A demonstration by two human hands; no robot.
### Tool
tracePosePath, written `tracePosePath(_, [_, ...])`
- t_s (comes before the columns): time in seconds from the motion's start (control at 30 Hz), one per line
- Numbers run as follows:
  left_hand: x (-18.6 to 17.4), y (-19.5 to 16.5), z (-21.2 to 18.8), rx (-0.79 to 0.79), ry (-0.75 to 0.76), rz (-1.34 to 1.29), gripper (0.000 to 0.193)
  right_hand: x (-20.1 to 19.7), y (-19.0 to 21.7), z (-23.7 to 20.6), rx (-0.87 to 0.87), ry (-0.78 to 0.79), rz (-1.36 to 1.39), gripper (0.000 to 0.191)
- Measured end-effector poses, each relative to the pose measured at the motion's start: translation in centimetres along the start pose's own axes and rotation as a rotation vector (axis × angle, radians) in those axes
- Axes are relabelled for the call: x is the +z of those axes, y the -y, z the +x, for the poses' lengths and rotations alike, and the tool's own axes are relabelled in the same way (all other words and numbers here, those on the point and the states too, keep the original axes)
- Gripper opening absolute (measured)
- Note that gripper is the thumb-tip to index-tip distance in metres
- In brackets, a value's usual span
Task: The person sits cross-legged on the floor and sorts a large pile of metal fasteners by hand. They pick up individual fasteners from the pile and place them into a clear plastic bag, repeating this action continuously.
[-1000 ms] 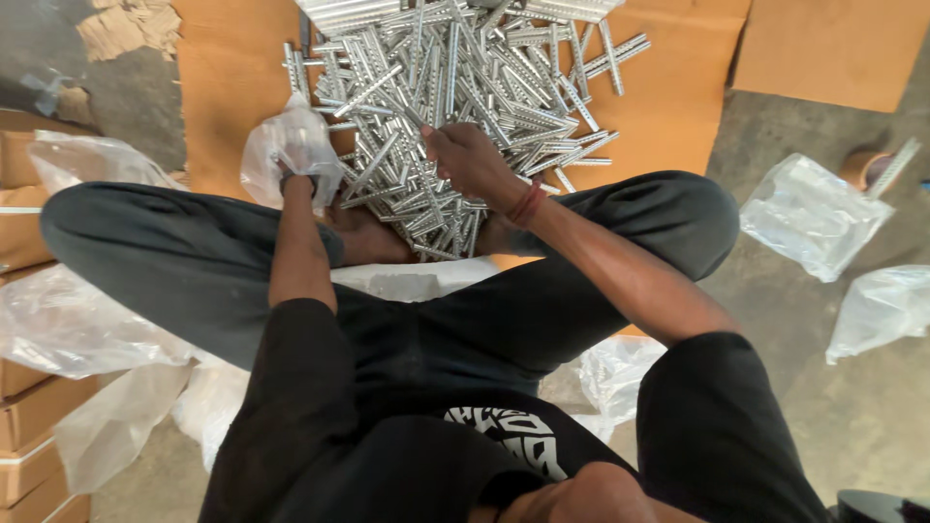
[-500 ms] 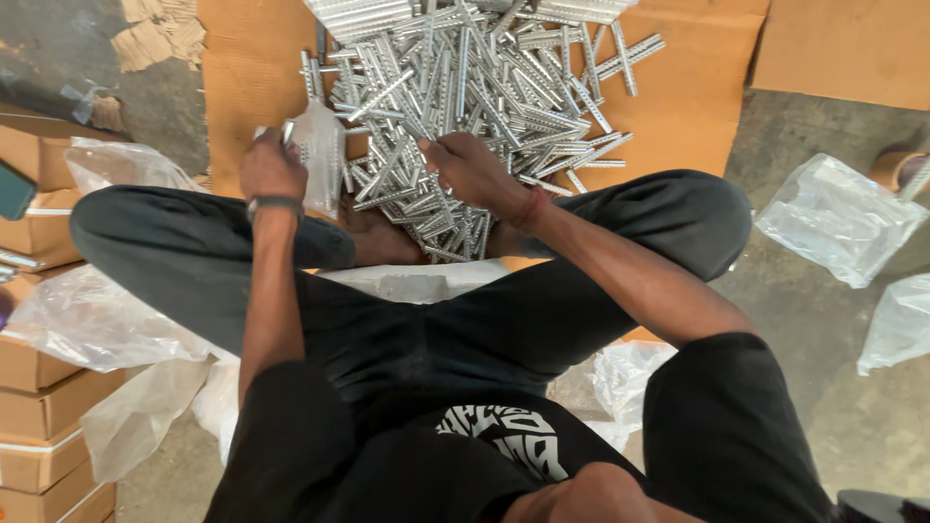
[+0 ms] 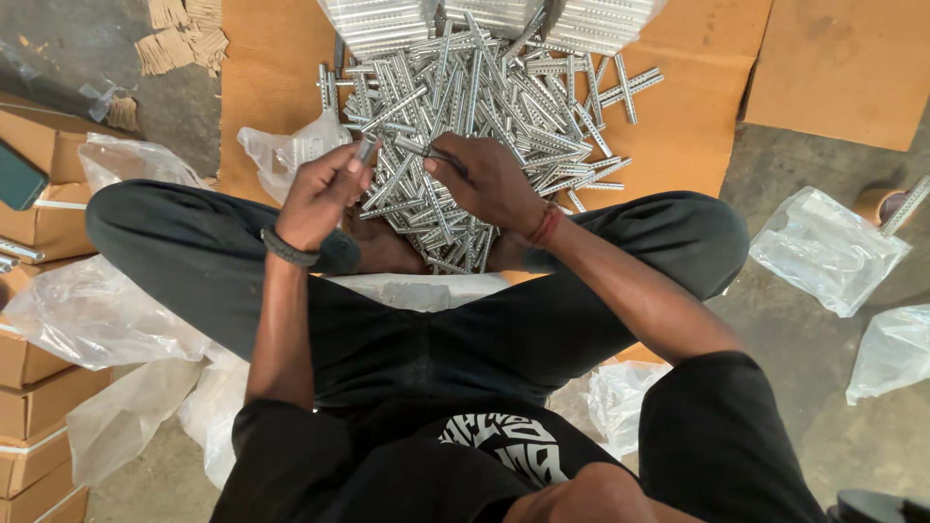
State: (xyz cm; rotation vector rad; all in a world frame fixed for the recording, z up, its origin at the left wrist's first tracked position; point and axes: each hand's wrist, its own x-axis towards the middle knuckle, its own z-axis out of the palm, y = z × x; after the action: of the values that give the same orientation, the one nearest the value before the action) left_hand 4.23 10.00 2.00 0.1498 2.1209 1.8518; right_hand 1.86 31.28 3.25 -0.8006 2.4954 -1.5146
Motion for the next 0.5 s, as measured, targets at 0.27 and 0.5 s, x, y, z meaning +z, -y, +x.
tracePosePath(0.27, [2.2, -3.8, 0.7, 0.338, -0.039, 0.739, 0.023, -2.2, -0.1, -0.1, -0.242, -0.017, -0.338, 0.015])
tracePosePath(0.5, [3.1, -4.3, 1.3, 0.488, 0.109, 1.080, 0.011, -3.0, -0.5, -0.3, 0.036, 0.350, 0.032, 0.026])
